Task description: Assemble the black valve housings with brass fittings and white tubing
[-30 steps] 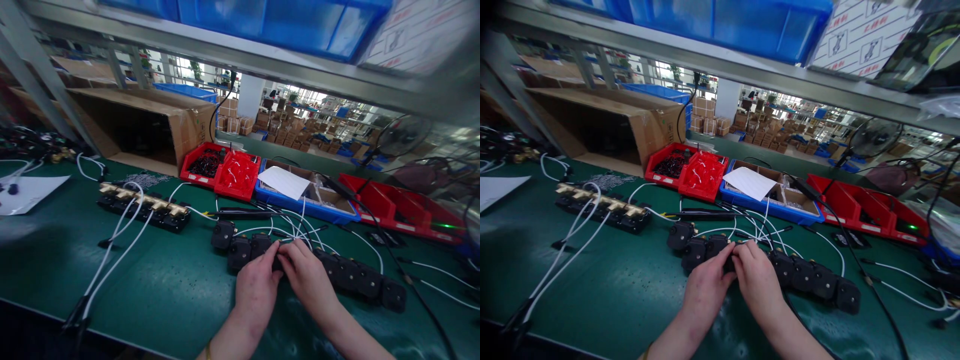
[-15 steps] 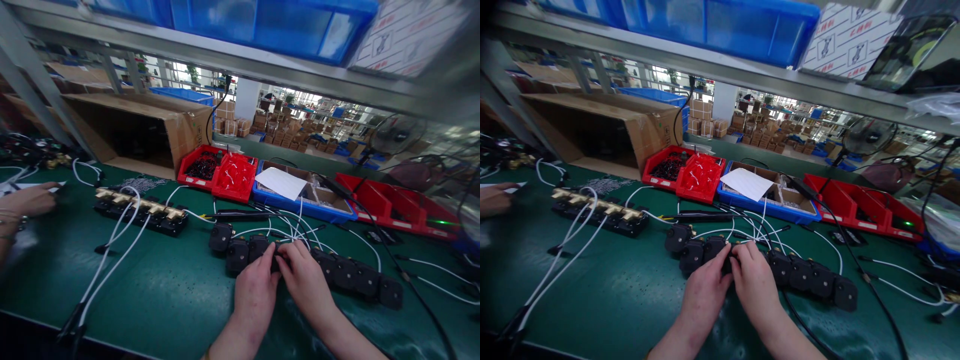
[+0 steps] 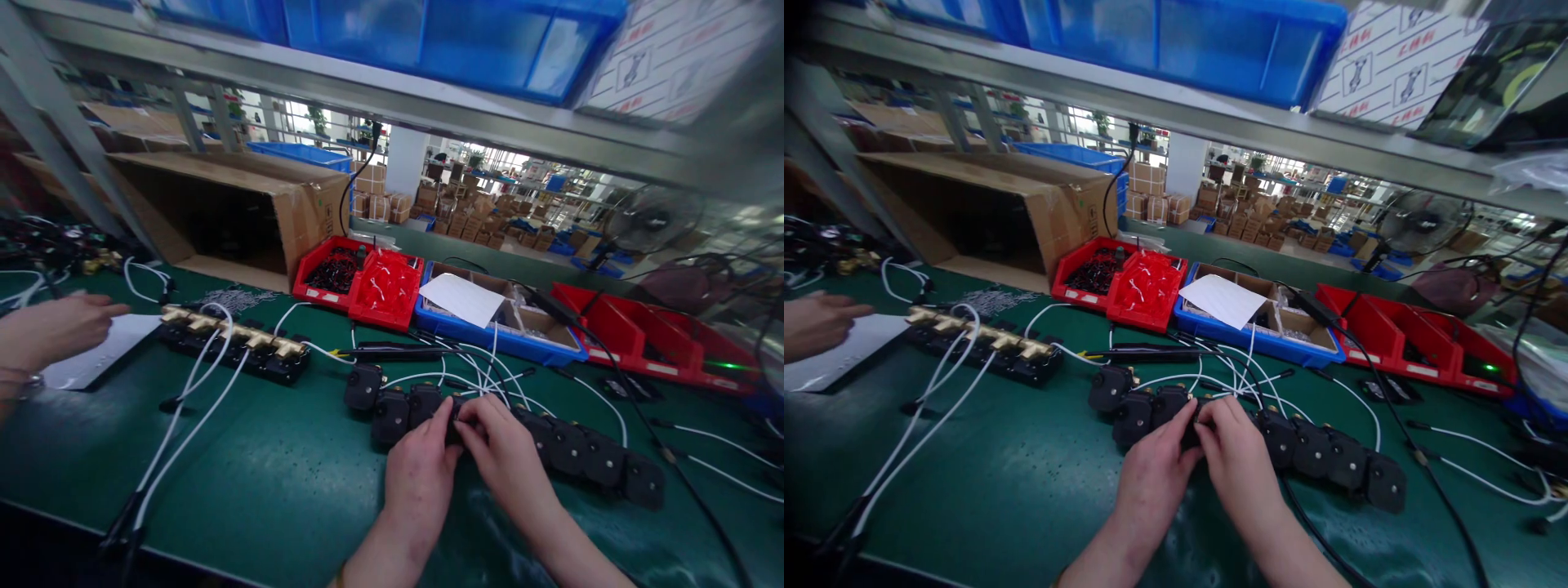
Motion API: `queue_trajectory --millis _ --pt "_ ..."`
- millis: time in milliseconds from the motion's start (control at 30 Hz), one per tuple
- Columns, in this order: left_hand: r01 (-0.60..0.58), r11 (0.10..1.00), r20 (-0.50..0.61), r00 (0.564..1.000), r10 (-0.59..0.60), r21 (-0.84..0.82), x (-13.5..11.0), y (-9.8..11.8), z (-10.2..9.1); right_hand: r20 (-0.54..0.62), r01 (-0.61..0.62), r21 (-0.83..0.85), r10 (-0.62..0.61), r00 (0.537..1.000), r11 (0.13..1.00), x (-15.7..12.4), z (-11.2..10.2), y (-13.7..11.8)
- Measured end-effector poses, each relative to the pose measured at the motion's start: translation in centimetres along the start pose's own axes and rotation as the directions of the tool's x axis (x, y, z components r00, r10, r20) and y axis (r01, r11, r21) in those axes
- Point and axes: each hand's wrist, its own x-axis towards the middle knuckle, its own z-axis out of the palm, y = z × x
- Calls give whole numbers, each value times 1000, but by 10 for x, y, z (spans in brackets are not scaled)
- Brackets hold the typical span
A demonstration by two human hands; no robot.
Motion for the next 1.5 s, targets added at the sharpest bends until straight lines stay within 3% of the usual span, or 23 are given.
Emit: queue_trajectory --millis 167,433,767,1100,1200,1267,1333,1367,1433,1467,1500 --pt "41 999 30 999 -41 -30 4 3 -5 103 -56 -40 60 993 998 14 -15 -5" --pt "32 999 76 997 -29 -32 9 7 -15 98 -61 -61 67 993 996 23 -14 -9" --pt "53 998 83 995 -56 31 8 9 -10 -72 -129 -173 118 990 976 24 -4 -8" --pt "28 999 91 995 -29 16 7 13 -14 -241 -86 -225 30 970 971 2 15 -2" --pt "49 997 50 998 -45 -66 -2 12 -17 -243 -67 -234 9 970 970 -7 7 4" --pt "116 966 8 993 -117 -232 -12 14 -21 -267 -70 -231 6 964 970 -18 -2 4" --pt "232 808 40 967 -252 -542 -23 17 -25 -294 -51 -199 -10 956 979 -33 -12 -1" --pt "305 632 116 939 -322 -713 -28 19 -26 -290 -19 -171 -32 956 985 -41 -16 -5" --pt "417 128 345 860 -377 -900 -35 23 -25 -213 90 -115 -113 970 989 -57 -21 -13" --pt "444 -109 452 819 -352 -889 -38 26 -23 -153 133 -99 -147 977 986 -64 -23 -16" --pt "460 -283 534 785 -314 -842 -39 28 -21 -74 160 -99 -167 983 982 -69 -23 -19"
